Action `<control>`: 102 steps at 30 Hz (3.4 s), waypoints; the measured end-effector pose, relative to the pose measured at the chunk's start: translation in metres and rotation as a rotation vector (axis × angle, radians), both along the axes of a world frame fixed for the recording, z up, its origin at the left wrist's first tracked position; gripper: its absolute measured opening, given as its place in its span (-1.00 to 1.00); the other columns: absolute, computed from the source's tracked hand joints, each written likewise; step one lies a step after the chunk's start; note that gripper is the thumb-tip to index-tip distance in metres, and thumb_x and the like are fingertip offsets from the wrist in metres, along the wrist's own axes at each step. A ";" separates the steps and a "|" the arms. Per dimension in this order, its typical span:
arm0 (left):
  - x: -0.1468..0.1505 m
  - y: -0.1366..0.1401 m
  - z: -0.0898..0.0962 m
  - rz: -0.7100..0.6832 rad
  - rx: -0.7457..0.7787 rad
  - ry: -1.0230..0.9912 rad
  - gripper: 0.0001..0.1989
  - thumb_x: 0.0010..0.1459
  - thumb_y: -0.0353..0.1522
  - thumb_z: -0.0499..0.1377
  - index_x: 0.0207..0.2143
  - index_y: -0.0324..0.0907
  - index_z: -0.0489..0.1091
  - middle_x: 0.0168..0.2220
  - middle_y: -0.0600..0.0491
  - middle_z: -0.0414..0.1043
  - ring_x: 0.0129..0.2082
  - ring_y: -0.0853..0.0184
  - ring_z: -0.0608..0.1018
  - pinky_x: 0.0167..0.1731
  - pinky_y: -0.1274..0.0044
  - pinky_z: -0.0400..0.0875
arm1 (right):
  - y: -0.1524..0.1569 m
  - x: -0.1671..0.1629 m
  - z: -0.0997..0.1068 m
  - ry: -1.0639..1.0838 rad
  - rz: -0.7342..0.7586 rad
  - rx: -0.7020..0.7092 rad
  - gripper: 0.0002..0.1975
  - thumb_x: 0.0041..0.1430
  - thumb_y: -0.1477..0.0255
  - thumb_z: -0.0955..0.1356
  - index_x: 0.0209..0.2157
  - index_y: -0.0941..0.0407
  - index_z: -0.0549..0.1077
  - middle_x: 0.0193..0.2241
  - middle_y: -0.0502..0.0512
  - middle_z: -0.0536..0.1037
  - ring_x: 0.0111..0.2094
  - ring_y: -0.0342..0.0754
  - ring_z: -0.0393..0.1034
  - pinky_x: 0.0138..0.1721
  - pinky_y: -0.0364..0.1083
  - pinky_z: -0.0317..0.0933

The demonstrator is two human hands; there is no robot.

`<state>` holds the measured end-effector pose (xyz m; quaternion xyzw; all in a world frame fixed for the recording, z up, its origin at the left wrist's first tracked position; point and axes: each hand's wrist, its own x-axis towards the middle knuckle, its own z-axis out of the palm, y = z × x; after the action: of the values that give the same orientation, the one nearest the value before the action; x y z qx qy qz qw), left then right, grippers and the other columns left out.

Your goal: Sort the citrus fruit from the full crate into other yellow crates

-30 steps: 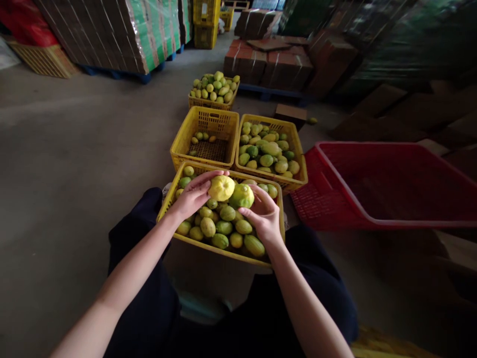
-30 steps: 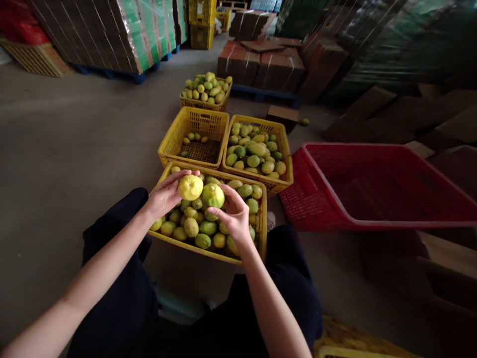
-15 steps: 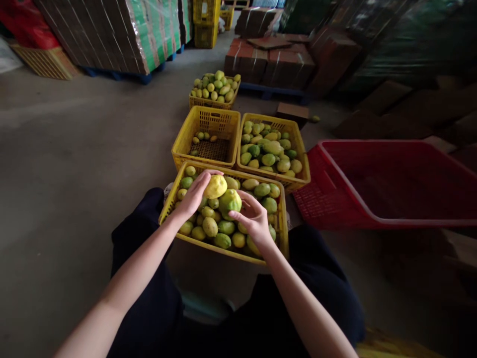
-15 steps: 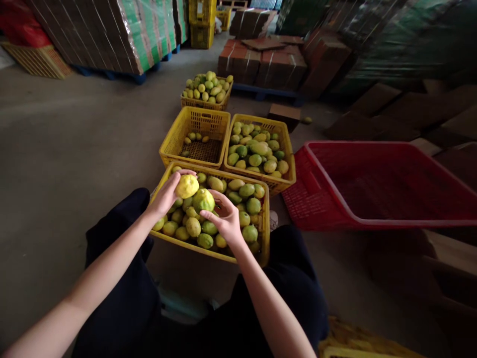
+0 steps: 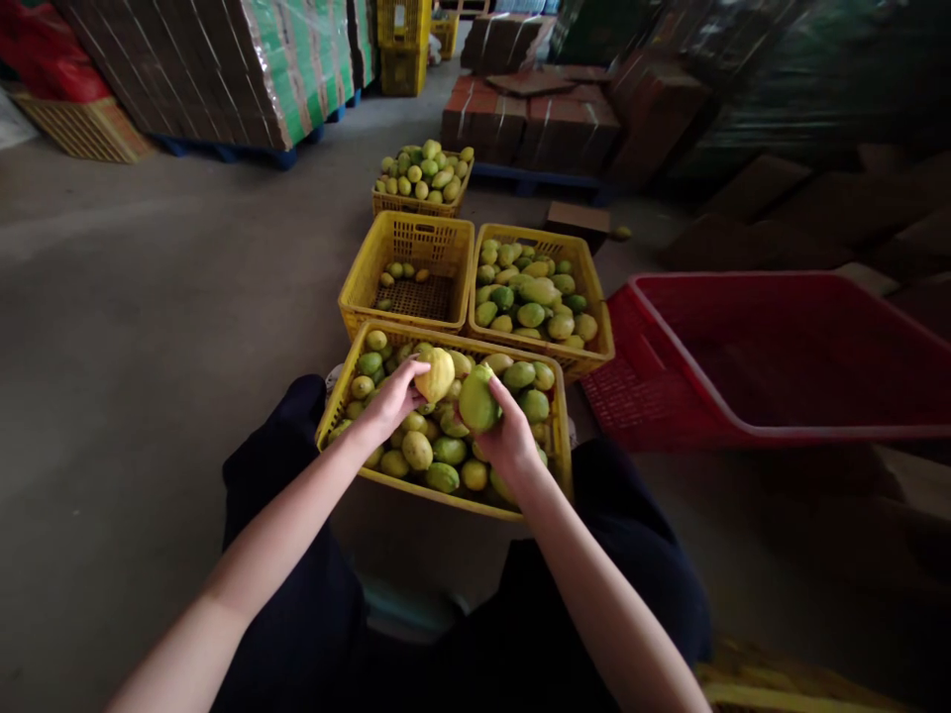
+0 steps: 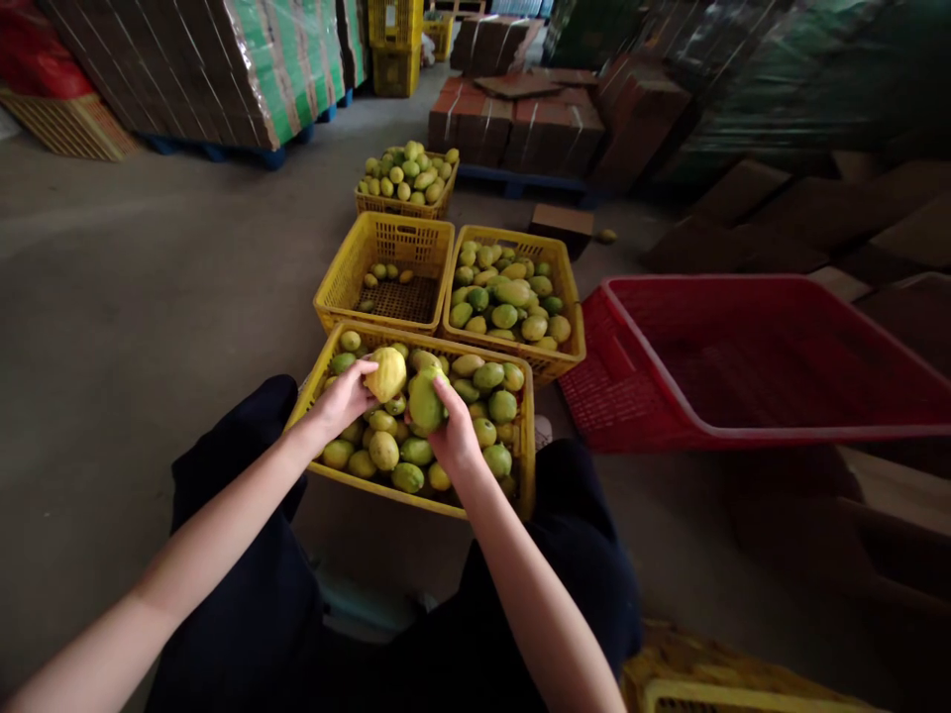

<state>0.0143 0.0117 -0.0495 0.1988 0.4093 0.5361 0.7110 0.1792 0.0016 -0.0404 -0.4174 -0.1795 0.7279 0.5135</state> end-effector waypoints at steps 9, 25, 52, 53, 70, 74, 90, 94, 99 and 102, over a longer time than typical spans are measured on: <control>0.003 -0.001 0.022 0.028 -0.264 -0.200 -0.62 0.40 -0.10 0.12 -0.17 -0.24 0.51 -0.39 -0.07 0.59 -0.49 0.31 0.59 -0.52 0.55 0.53 | 0.009 0.004 0.006 -0.006 -0.075 -0.269 -0.77 0.21 0.18 0.45 -0.31 0.04 0.46 -0.50 0.02 0.60 -0.35 0.12 0.63 -0.44 0.03 0.57; -0.003 0.004 0.034 0.100 -0.404 -0.059 -0.67 0.39 -0.20 0.11 -0.16 -0.28 0.52 -0.55 -0.02 0.53 -0.63 0.30 0.58 -0.67 0.60 0.47 | 0.014 0.016 0.013 -0.092 -0.003 -0.370 -0.91 0.28 0.37 0.41 -0.23 0.10 0.48 -0.54 0.01 0.55 -0.55 -0.04 0.45 -0.63 -0.12 0.40; -0.010 0.005 0.041 0.022 -0.454 -0.198 -0.56 0.44 -0.26 -0.09 -0.09 -0.36 0.49 -0.54 -0.08 0.51 -0.76 0.43 0.41 -0.82 0.71 0.27 | 0.021 0.019 0.001 0.027 -0.080 -0.373 -0.85 0.31 0.35 0.31 -0.29 0.09 0.47 -0.52 0.04 0.59 -0.58 -0.08 0.44 -0.58 -0.16 0.39; -0.009 0.005 0.040 0.032 -0.462 -0.205 -0.58 0.45 -0.26 -0.08 -0.08 -0.35 0.48 -0.52 -0.07 0.52 -0.74 0.43 0.43 -0.80 0.72 0.30 | 0.021 0.019 0.001 0.031 -0.073 -0.354 -0.87 0.29 0.36 0.32 -0.30 0.09 0.47 -0.52 0.05 0.59 -0.57 -0.08 0.45 -0.58 -0.17 0.39; -0.006 0.004 0.032 0.011 -0.457 -0.241 -0.49 0.46 -0.12 0.00 0.14 -0.36 0.42 -0.43 -0.14 0.59 -0.66 0.39 0.50 -0.70 0.67 0.42 | 0.018 0.021 0.007 0.168 0.015 -0.329 -0.82 0.28 0.34 0.37 -0.21 0.18 0.52 -0.53 0.14 0.62 -0.55 -0.01 0.56 -0.60 -0.17 0.48; -0.006 0.004 0.034 -0.005 -0.434 -0.222 -0.52 0.46 -0.12 0.01 0.10 -0.34 0.45 -0.46 -0.09 0.58 -0.69 0.40 0.50 -0.72 0.68 0.42 | 0.016 0.017 0.015 0.156 -0.007 -0.298 -0.89 0.29 0.43 0.33 -0.23 0.13 0.51 -0.52 0.09 0.62 -0.53 -0.03 0.55 -0.57 -0.17 0.50; -0.002 -0.002 0.032 -0.022 -0.233 -0.145 -0.82 0.31 -0.38 0.28 -0.06 -0.24 0.49 -0.41 0.04 0.57 -0.70 0.53 0.46 -0.72 0.77 0.41 | 0.015 0.013 0.014 0.147 0.030 -0.175 -0.80 0.15 0.67 0.39 -0.35 0.06 0.48 -0.44 -0.02 0.63 -0.46 -0.12 0.56 -0.41 -0.21 0.55; -0.002 -0.001 0.034 -0.047 -0.263 -0.158 -0.81 0.36 -0.27 0.24 -0.12 -0.23 0.48 -0.43 0.02 0.55 -0.70 0.52 0.44 -0.73 0.75 0.39 | 0.015 0.013 0.014 0.145 0.041 -0.172 -0.85 0.20 0.62 0.40 -0.33 0.07 0.49 -0.43 -0.01 0.63 -0.46 -0.13 0.56 -0.43 -0.22 0.54; -0.002 0.000 0.036 -0.098 -0.263 -0.192 -0.55 0.44 -0.04 0.09 -0.28 -0.24 0.45 -0.50 0.00 0.49 -0.71 0.49 0.43 -0.74 0.72 0.36 | 0.015 0.014 0.016 0.153 0.065 -0.204 -0.94 0.29 0.54 0.38 -0.27 0.11 0.52 -0.44 0.04 0.65 -0.48 -0.11 0.58 -0.50 -0.23 0.50; -0.002 0.000 0.038 -0.118 -0.265 -0.206 -0.45 0.42 0.05 0.05 -0.34 -0.24 0.44 -0.52 -0.01 0.46 -0.70 0.47 0.42 -0.73 0.70 0.35 | 0.015 0.016 0.014 0.161 0.080 -0.226 -0.93 0.27 0.44 0.45 -0.23 0.14 0.54 -0.45 0.08 0.65 -0.51 -0.08 0.57 -0.53 -0.21 0.49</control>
<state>0.0122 0.0118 -0.0115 0.0711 0.3891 0.4521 0.7995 0.1948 0.0171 -0.0262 -0.4054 -0.0713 0.7943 0.4467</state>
